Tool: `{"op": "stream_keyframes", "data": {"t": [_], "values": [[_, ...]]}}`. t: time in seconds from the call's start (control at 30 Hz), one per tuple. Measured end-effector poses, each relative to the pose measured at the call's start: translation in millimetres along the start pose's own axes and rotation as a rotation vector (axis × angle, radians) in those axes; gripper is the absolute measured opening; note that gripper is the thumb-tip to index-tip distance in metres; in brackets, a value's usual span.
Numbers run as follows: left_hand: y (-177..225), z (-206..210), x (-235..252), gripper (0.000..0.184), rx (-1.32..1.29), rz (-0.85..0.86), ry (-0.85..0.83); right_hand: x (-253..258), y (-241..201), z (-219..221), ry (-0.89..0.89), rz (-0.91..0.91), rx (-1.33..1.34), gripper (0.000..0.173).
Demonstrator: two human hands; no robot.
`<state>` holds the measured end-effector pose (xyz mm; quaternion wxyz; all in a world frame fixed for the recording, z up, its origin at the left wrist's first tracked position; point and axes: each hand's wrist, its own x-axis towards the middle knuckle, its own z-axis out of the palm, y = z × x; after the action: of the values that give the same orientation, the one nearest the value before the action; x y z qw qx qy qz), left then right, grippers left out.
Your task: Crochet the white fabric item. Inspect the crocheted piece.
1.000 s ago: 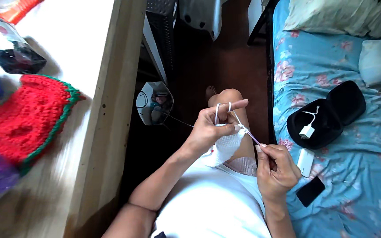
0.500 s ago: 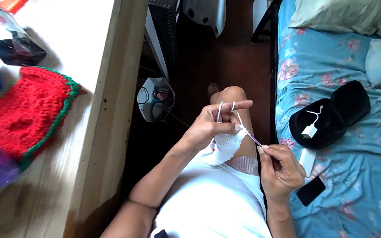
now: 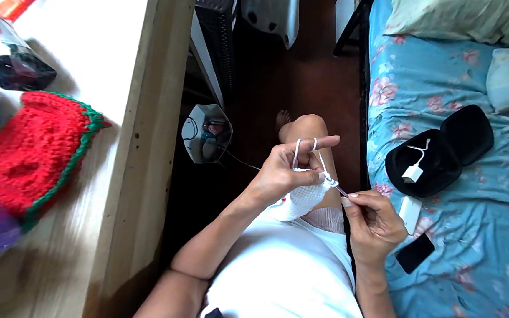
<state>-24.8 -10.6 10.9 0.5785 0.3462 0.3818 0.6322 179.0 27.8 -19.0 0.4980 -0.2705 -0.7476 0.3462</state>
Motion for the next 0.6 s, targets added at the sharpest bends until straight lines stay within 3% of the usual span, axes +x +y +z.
{"op": "stream_keyframes", "data": {"t": [0.4, 0.5, 0.6], "values": [[-4, 2, 3, 0.056, -0.067, -0.024, -0.009, 2, 0, 6, 0.001, 0.459, 0.589, 0.018], [-5, 8, 3, 0.06, 0.013, -0.009, -0.003, 5, -1, 8, -0.064, 0.579, 0.767, 0.025], [-14, 14, 3, 0.06, 0.112, -0.018, -0.026, 11, -4, 10, -0.104, 0.584, 0.816, 0.028]]}}
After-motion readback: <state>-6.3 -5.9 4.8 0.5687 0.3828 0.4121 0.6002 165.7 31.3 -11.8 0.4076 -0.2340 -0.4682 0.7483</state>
